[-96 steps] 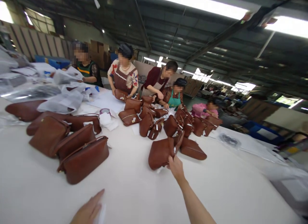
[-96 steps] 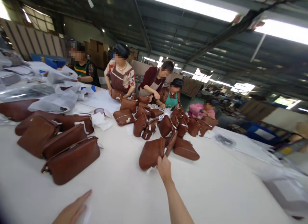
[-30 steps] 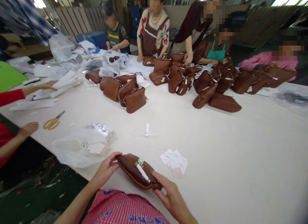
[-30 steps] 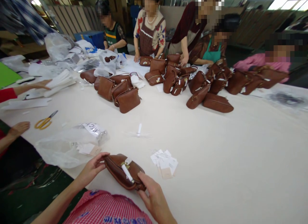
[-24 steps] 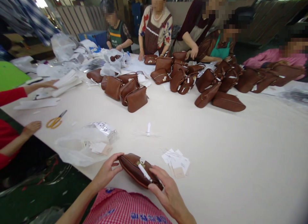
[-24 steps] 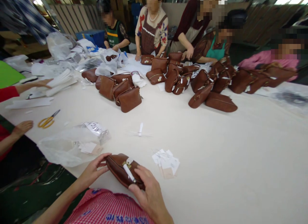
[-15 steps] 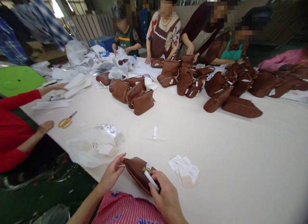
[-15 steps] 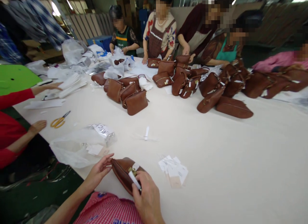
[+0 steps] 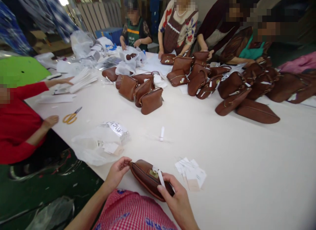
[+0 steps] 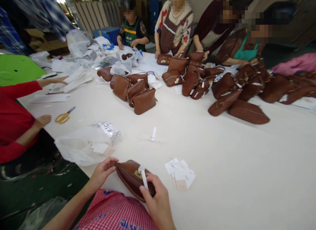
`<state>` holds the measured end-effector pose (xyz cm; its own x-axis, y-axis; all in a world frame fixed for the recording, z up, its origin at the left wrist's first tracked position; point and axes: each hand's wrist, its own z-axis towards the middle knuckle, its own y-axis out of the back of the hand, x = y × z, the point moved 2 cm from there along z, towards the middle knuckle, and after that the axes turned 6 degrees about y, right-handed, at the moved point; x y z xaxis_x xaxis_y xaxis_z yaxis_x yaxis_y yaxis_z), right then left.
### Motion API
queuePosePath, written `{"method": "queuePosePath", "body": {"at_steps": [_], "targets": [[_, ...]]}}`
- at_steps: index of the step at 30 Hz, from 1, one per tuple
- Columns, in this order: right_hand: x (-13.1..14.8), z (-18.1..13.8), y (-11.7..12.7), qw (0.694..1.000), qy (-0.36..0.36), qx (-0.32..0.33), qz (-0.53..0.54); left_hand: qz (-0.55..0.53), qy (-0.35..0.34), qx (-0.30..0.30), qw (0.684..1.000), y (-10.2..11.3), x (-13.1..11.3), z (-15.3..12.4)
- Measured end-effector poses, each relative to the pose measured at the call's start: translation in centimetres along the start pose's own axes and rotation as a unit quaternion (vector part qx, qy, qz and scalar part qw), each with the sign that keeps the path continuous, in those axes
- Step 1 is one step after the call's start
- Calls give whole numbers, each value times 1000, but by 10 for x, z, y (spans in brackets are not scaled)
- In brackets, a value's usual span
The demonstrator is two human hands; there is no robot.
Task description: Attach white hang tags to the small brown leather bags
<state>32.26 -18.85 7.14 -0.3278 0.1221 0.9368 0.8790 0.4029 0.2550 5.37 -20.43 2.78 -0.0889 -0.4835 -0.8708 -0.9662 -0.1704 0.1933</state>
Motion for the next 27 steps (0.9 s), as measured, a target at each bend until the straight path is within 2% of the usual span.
{"method": "queuePosePath", "body": {"at_steps": [3, 6, 8, 10, 12, 14, 16, 18, 20, 23, 27], "targets": [[-12, -11, 16, 999, -40, 18, -23, 14, 6, 13, 1000, 5, 1, -3], [-34, -28, 30, 996, -81, 30, -2, 102, -12, 10, 995, 13, 1, -9], [-44, -37, 32, 993, -98, 32, 53, 204, -84, -27, 975, 16, -5, -13], [-48, -39, 29, 992, -87, 20, 88, 286, -198, -50, 936, 10, -18, -17], [-47, -36, 27, 996, -46, -1, 71, 342, -301, -7, 890, -8, -34, -21], [-45, -32, 28, 999, -6, 0, 40, 391, -364, 81, 842, -34, -47, -26], [-50, -31, 34, 999, 5, 30, 23, 430, -394, 161, 796, -59, -54, -29], [-61, -32, 46, 999, -8, 44, -2, 444, -404, 198, 775, -75, -55, -30], [-76, -31, 61, 998, -23, 8, -55, 443, -399, 208, 776, -81, -52, -29], [-95, -20, 78, 988, -22, -56, -142, 441, -380, 215, 785, -79, -54, -26], [-102, 6, 83, 956, -23, -59, -288, 403, -325, 223, 826, -78, -73, -19]]}}
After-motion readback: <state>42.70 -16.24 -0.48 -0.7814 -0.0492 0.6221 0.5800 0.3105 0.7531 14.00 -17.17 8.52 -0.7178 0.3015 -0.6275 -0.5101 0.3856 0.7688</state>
